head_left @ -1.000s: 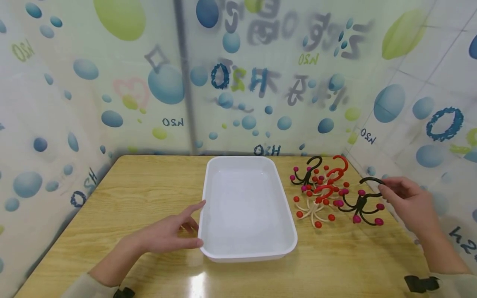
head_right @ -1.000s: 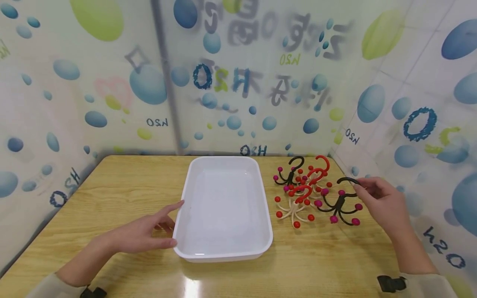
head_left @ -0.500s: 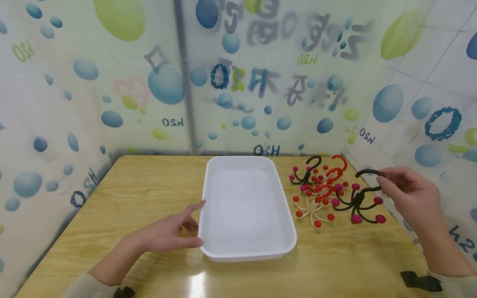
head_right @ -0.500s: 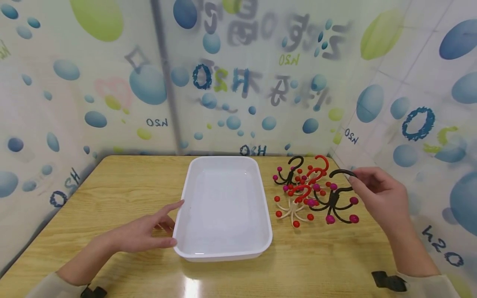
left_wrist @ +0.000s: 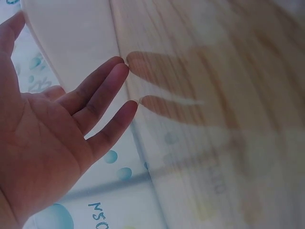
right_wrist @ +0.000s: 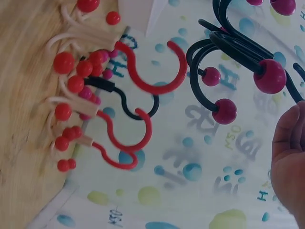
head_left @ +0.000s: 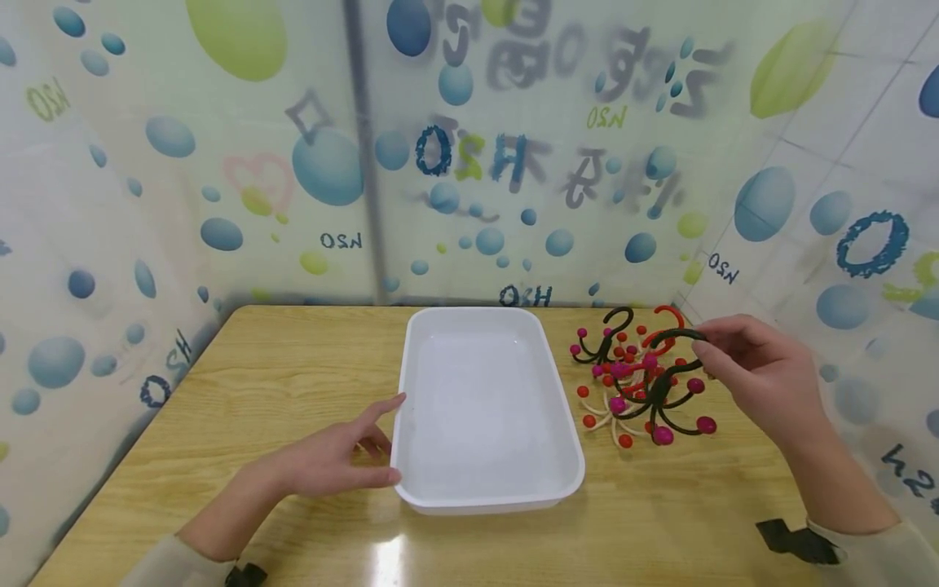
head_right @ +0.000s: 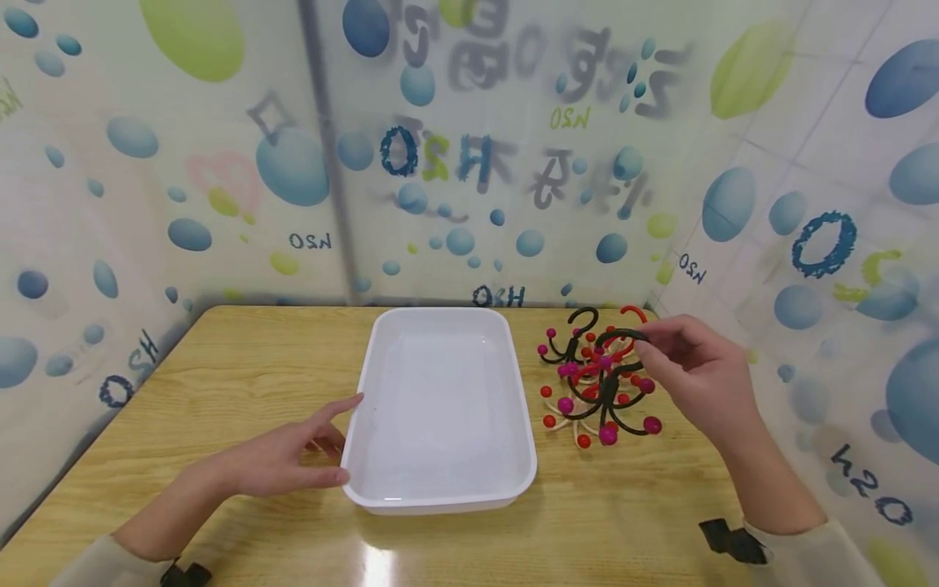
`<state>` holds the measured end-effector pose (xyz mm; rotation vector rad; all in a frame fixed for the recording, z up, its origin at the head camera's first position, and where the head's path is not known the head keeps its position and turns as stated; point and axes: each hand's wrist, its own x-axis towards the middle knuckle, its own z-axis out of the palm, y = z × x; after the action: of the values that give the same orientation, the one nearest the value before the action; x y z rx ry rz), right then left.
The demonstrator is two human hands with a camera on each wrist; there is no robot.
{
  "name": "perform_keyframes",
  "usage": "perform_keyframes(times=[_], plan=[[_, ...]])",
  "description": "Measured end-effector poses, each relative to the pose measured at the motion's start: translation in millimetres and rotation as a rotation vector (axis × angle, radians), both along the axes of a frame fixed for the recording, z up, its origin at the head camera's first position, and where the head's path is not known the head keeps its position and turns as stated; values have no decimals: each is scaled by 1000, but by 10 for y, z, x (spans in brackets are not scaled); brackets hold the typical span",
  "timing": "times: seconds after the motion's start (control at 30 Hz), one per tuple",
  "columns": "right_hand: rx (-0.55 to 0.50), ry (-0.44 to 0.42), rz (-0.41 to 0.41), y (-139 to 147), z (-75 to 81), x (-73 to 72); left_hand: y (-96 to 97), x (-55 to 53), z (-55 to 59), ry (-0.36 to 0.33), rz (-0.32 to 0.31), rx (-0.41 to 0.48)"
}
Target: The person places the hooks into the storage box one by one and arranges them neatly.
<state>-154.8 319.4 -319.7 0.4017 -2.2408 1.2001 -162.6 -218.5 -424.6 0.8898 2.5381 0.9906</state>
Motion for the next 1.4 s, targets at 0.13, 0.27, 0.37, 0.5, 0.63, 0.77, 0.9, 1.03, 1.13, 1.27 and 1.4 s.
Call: perform_keyframes(times=[0.13, 0.27, 0.37, 0.5, 0.63, 0.77, 0.9, 1.03, 1.13, 1.27, 1.4], plan=[[-14, 3, 83, -146, 16, -70, 0, 2, -8, 3, -1, -1], [-44, -7, 158, -310, 31, -159, 0, -3, -8, 0, 4, -9], [-45, -27, 201, -444, 46, -225, 4, -9, -3, -6, 7, -17], [2, -76, 233, -624, 64, -331, 10, -15, 9, -15, 10, -21], [70, -152, 238, -817, 67, -456, 9, -13, 13, -16, 4, -11], [99, -227, 271, -1036, 63, -616, 3, -8, 8, -12, 3, -7], [132, -308, 304, -1249, 58, -784, 1, -8, 0, -32, 33, -36], [195, -382, 317, -1450, 60, -934, 6, -14, 1, -47, 49, -56], [243, -408, 316, -1595, 55, -1049, 5, -17, 1, -44, 49, -57], [286, -437, 322, -1767, 9, -1207, 5, -24, 6, -54, 56, -60], [314, -475, 350, -1925, -53, -1335, 15, -25, 6, -63, 59, -56]])
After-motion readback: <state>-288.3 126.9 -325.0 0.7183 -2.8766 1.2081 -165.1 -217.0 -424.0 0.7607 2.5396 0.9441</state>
